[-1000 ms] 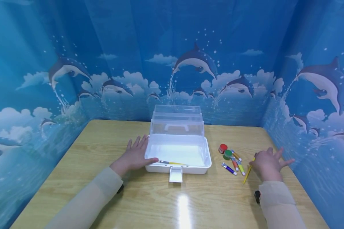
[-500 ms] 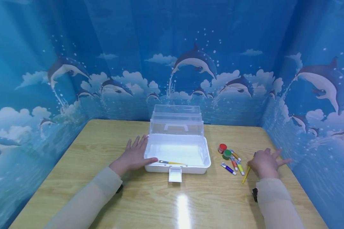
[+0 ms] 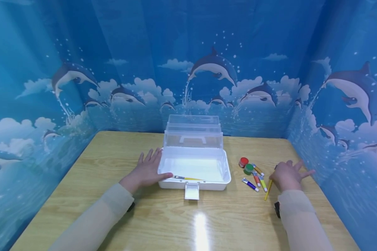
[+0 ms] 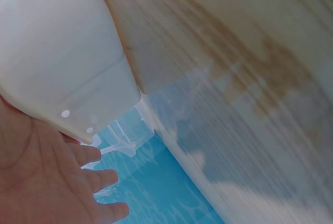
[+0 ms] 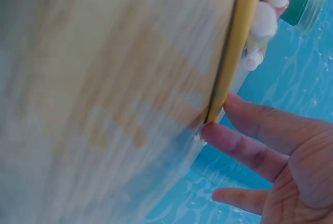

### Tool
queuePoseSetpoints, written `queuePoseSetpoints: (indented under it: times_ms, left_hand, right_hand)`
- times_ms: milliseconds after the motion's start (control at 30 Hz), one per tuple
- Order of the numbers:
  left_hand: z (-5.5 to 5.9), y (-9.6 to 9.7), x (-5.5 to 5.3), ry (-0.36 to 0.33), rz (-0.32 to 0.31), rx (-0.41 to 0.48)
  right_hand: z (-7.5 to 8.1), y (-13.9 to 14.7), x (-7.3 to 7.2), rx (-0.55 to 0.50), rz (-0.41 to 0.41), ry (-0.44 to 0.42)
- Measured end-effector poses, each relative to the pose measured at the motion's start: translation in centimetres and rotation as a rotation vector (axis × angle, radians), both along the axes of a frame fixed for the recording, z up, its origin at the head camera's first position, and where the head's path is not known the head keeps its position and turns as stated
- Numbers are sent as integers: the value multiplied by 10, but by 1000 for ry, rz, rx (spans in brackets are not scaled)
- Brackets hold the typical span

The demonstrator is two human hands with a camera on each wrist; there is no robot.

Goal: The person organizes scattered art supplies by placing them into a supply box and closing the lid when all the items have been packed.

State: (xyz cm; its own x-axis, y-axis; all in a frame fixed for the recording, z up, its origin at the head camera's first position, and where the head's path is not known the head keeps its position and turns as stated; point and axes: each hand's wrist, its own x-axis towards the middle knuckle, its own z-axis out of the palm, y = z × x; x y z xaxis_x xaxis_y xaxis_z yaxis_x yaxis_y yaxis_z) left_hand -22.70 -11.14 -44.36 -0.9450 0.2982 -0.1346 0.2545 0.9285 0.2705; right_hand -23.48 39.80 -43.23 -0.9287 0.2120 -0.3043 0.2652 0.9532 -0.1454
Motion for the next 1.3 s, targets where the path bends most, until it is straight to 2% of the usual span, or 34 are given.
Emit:
queuePoseSetpoints:
  times_ms: [367,800,1033,1200,1300]
  left_hand:
    - [0,-1,1,4,-17,6]
    - [1,-1,2,2,-19,16]
    - [-1,-1,1,6,-25,17]
    - [-1,-1,1,5,-25,18]
    - [-1,-1,0,3,-25,22]
  right_hand:
    - [5,-13,-7,24,53,-3]
    - [1,-11,-21,24,27,-50]
    - [-4,-6,-27,-5,51,-36]
    - [-3,-7,-24,-15,60,-16]
    - [0,-8,-22,-23,73,25]
